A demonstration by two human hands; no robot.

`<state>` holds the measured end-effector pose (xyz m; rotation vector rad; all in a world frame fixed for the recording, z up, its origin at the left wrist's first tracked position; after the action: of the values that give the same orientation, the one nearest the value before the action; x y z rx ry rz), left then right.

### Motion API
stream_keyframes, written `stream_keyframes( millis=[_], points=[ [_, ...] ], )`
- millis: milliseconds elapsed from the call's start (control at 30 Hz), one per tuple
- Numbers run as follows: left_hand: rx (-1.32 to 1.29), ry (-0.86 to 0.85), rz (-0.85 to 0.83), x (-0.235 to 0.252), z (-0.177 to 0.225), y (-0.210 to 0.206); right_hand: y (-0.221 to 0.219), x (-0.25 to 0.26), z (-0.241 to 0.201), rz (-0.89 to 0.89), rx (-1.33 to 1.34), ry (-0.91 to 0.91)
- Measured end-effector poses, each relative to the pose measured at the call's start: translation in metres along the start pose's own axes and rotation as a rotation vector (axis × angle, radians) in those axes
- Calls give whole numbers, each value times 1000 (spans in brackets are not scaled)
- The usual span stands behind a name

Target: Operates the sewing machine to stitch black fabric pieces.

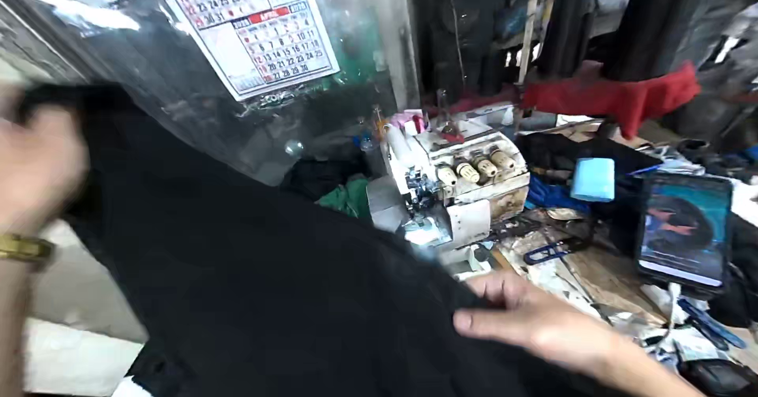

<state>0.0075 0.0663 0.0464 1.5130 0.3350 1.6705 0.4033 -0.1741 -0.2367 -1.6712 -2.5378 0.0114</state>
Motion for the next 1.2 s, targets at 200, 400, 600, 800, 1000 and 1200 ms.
stream_keyframes(
  millis=[200,400,600,800,1000,1200],
  points=[
    [25,280,-506,-139,-115,-197,-28,0,118,80,-16,-177],
    [-12,-86,-460,-191,3,-198,-33,-1,126,130,-121,-177],
    [-193,-452,-636,-265,149,-232,-48,-9,96,245,-262,-50],
    [-416,-272,-600,-236,134,-178,-34,-48,97,164,-261,-41],
    [-276,-159,-326,-173,84,-137,4,-51,93,378,-200,-28],
    [-141,-100,-577,-207,46,-265,11,-51,111,525,15,-98]
  ],
)
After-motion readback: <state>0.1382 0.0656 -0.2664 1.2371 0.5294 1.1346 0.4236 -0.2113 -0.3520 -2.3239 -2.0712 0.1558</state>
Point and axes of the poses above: each hand's wrist, its own x-axis towards the middle knuckle, its own y-axis out of the back of the hand, z = x × y, the point moved 10 cm from there along x, towards the middle knuckle, and after that the axes turned 4 degrees about -z, right-handed, at the moved point
